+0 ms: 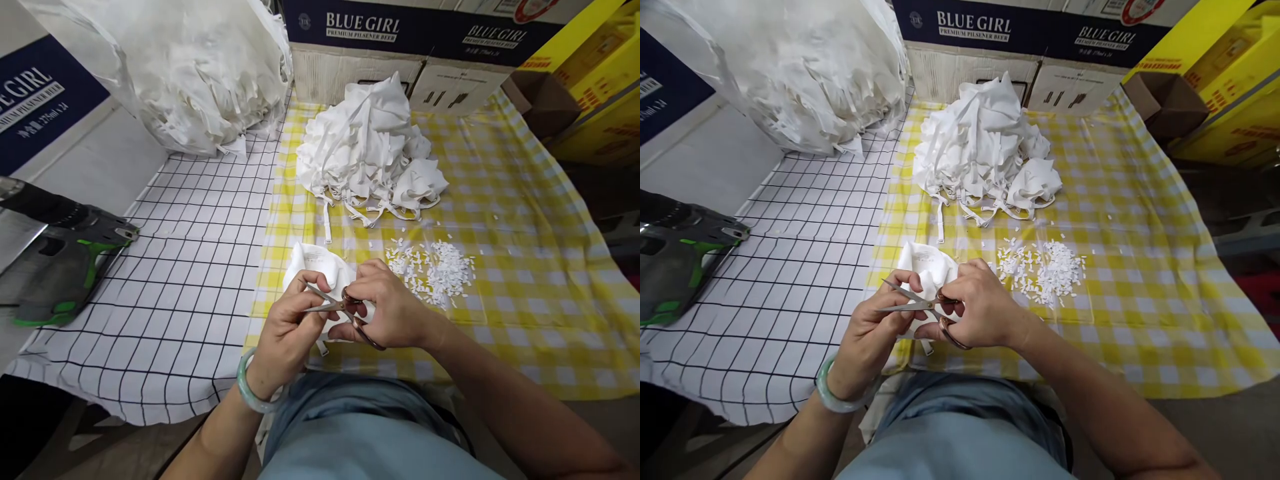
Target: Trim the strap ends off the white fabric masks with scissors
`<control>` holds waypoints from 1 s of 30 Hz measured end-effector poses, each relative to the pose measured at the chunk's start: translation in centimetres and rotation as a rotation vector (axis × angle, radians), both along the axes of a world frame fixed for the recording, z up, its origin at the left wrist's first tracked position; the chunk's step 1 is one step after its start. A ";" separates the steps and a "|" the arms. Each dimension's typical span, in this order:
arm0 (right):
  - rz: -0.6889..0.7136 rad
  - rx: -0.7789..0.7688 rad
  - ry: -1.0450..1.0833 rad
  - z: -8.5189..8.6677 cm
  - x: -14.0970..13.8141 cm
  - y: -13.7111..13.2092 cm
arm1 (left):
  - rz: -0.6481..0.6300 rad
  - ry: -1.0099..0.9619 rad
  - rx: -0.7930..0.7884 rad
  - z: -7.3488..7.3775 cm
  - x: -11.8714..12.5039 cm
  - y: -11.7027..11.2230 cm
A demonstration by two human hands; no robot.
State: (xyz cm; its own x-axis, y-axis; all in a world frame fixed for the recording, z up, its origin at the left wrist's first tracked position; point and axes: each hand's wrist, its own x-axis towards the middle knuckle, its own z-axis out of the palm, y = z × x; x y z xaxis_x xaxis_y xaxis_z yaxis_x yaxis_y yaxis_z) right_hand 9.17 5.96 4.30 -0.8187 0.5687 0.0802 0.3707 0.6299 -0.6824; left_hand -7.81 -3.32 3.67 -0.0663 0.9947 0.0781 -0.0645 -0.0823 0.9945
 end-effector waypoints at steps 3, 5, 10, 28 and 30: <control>-0.003 0.017 0.014 -0.3 0.2 0.1 | -0.005 0.020 0.028 -0.1 0.0 0.2; -0.003 0.023 0.038 -0.6 0.3 0.2 | -0.010 0.025 0.043 -0.2 -0.1 0.3; -0.022 0.049 0.059 -1.5 0.3 0.1 | -0.020 0.031 0.010 -0.5 0.2 0.6; -0.602 0.198 -0.736 -2.3 13.1 5.9 | 0.571 1.170 -0.182 0.4 -11.6 -2.0; -0.605 0.180 -0.716 -2.2 12.3 5.2 | 0.529 1.122 -0.085 -0.7 -9.6 -1.9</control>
State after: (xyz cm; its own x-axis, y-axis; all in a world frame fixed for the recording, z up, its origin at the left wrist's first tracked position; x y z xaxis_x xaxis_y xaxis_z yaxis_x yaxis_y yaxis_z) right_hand 21.46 11.21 2.06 -0.2785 0.9398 -0.1978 0.9602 0.2680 -0.0785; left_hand -17.43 -5.26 2.92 -0.3983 0.8711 0.2874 0.8461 0.2279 0.4819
